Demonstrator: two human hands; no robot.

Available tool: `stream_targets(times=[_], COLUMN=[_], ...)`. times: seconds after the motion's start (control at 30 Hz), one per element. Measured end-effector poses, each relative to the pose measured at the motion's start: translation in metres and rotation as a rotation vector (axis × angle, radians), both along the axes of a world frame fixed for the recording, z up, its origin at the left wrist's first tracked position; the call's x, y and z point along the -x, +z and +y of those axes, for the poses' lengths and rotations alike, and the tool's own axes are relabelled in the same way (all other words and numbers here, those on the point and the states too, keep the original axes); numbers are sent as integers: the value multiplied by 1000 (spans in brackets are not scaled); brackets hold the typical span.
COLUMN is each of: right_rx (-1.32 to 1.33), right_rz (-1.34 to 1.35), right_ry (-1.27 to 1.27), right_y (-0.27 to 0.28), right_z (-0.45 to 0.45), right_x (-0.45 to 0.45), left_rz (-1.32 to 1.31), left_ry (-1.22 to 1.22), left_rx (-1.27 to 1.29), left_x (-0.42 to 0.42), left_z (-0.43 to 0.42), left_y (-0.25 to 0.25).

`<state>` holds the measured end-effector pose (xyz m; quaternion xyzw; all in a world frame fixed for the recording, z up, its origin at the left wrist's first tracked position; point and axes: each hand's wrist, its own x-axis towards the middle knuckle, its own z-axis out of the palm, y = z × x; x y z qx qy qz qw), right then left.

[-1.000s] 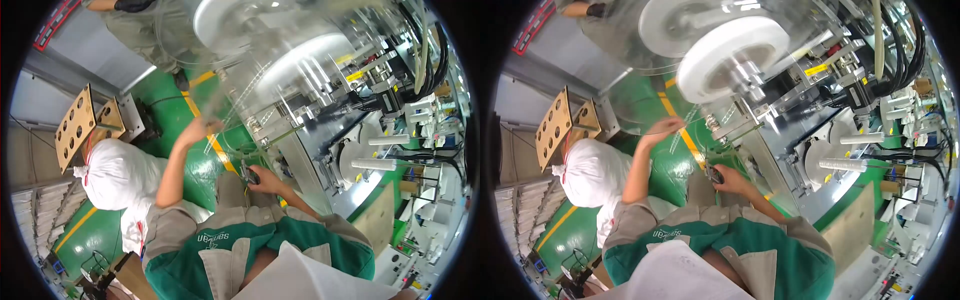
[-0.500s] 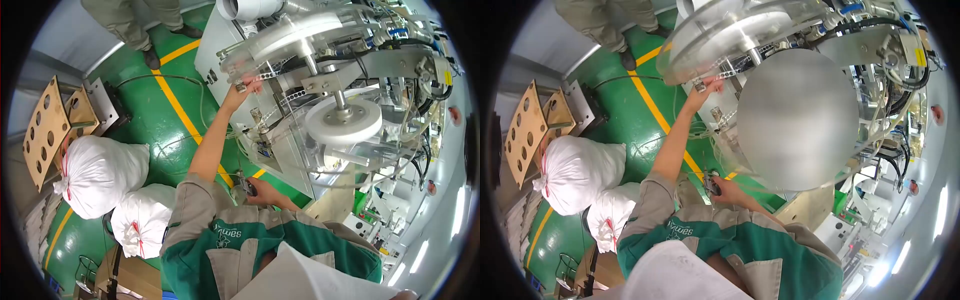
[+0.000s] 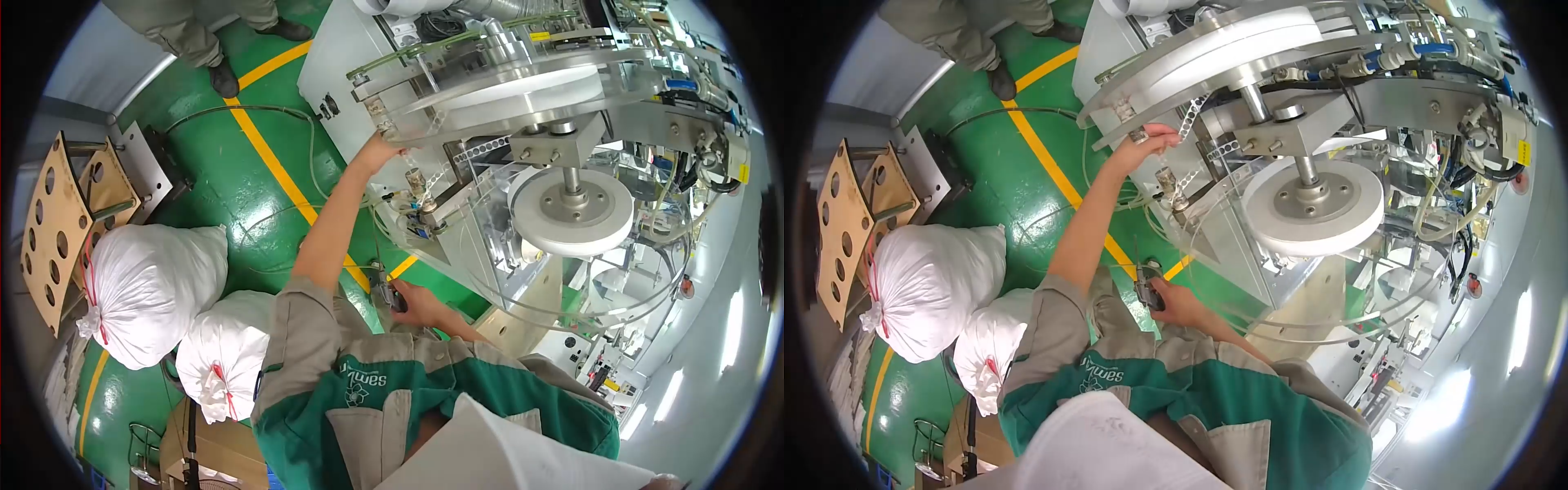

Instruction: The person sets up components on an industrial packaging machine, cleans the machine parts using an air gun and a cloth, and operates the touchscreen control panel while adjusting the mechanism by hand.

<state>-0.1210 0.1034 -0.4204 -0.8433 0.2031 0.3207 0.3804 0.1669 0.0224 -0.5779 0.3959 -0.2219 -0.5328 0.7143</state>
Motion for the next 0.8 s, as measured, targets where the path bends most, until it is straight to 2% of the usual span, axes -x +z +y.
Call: stream_targets(times=[0.03,0.2,0.27,0.3,0.37,0.4,0.47,0.53,0.63,0.73,0.8], right_rx=[-1,8,10,9,20,28,36,14,8,19,-3], right_rz=[14,-30,-20,-2,-4,-18,-29,-28,-18,-53,-67], right_ry=[1,6,12,14,12,6,-4,-9,0,-11,-9], right_y=[-2,-12,-14,-14,-15,-14,-10,-6,6,18,13], right_z=[2,6,8,8,8,10,9,11,13,15,15], right_x=[1,5,4,4,1,-1,-5,-11,-21,-25,-23], left_rz=[9,41,286,530,732,692,539,304,-66,-184,-243], left_ry=[-14,241,391,487,543,505,453,427,352,73,187], left_rx=[-7,64,66,41,98,177,142,-100,-219,-376,-392], left_x=[4,12,6,-1,-14,-27,-45,-64,-69,-77,-65], left_z=[-8,-17,-8,-1,-4,-9,2,40,101,157,151], left_y=[-4,-4,7,26,21,-5,-20,6,63,110,157])
